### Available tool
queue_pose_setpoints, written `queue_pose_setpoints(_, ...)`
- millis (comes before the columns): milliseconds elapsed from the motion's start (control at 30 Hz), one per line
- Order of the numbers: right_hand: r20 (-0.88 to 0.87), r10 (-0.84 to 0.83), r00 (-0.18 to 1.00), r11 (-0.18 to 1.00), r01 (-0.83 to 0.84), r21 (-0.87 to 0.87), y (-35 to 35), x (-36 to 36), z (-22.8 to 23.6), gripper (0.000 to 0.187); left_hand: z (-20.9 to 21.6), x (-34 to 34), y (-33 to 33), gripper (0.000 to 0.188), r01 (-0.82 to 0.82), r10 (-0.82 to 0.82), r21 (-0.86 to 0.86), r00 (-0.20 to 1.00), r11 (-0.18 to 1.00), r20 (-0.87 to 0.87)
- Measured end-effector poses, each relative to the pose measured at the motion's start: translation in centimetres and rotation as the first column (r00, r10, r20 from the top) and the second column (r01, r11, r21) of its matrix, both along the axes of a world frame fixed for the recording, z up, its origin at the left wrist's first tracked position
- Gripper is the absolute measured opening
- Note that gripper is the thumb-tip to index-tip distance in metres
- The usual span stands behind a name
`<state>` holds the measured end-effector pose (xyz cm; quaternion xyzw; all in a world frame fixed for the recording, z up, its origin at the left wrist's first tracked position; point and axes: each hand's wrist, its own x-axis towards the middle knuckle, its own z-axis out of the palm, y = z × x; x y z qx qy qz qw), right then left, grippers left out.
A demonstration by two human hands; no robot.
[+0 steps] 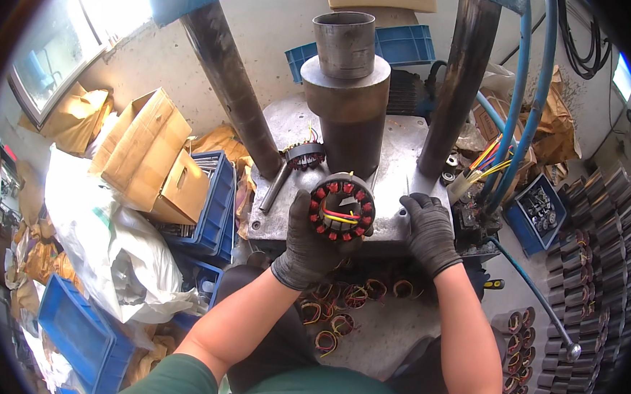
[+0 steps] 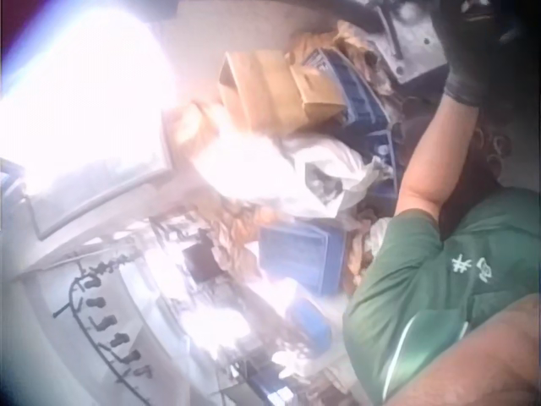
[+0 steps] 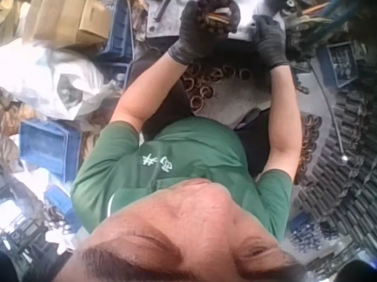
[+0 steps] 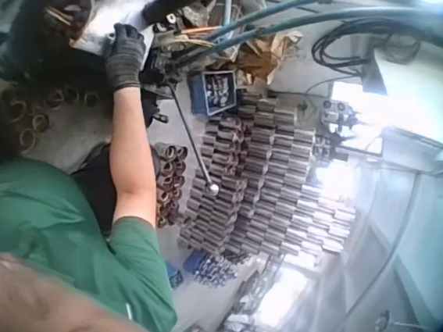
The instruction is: Using a hydraulic press to insert copper-wound stators into metal housings for electric motors.
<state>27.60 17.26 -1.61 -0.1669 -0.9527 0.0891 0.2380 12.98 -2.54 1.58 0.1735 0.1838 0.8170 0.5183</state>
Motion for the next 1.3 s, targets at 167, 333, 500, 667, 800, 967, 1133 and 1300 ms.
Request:
queue_pose_setpoints(167, 0.025, -0.020, 0.999, 0.999, 0.019, 0.051, 0.4, -0.2, -0.1, 0.053, 0.1, 0.4, 0.4, 0.092, 0.074, -0.072, -0.052, 0.997, 0.996, 0.039)
queue_pose_setpoints(333, -0.021, -0.068, 0.997, 0.997, 0.067, -0.043, 0.3, 0.8, 0.2, 0.051, 0.1, 0.5, 0.6, 0.091, 0.074, -0.071, -0.058, 0.996, 0.996, 0.049)
queue_pose_setpoints(500, -0.189, -0.088, 0.978, 0.937, 0.016, -0.350, -1.6, 1.9, 1.5, 0.040, 0.0, 0.5, 0.6, 0.088, 0.103, -0.105, 0.019, 0.990, 0.994, 0.090)
queue_pose_setpoints(667, -0.197, -0.212, 0.957, 0.421, -0.092, -0.902, -5.4, 3.9, 3.7, 0.034, -0.1, 1.0, 0.8, 0.090, 0.025, -0.026, -0.017, 0.997, 1.000, -0.073)
queue_pose_setpoints(800, -0.338, -0.188, 0.922, -0.134, -0.365, -0.921, -6.9, 4.6, 5.0, 0.049, 0.3, 1.3, 0.9, 0.098, -0.258, 0.195, 0.016, 0.687, 0.966, -0.700)
queue_pose_setpoints(967, -0.436, -0.164, 0.885, -0.138, -0.458, -0.878, -7.8, 4.2, 5.4, 0.055, 0.7, 2.9, 0.2, 0.117, -0.401, 0.189, 0.100, 0.189, 0.911, -0.964)
queue_pose_setpoints(1133, -0.331, 0.040, 0.943, 0.745, -0.249, -0.619, -7.4, 4.5, 7.1, 0.057, -0.2, 4.9, 2.0, 0.125, -0.365, 0.349, 0.253, 0.228, 0.896, -0.909)
queue_pose_setpoints(1300, -0.177, 0.043, 0.983, 0.989, -0.068, -0.135, -7.7, 4.5, 6.8, 0.048, -2.0, 5.2, 1.8, 0.128, -0.155, 0.125, 0.026, 0.679, 0.988, -0.724)
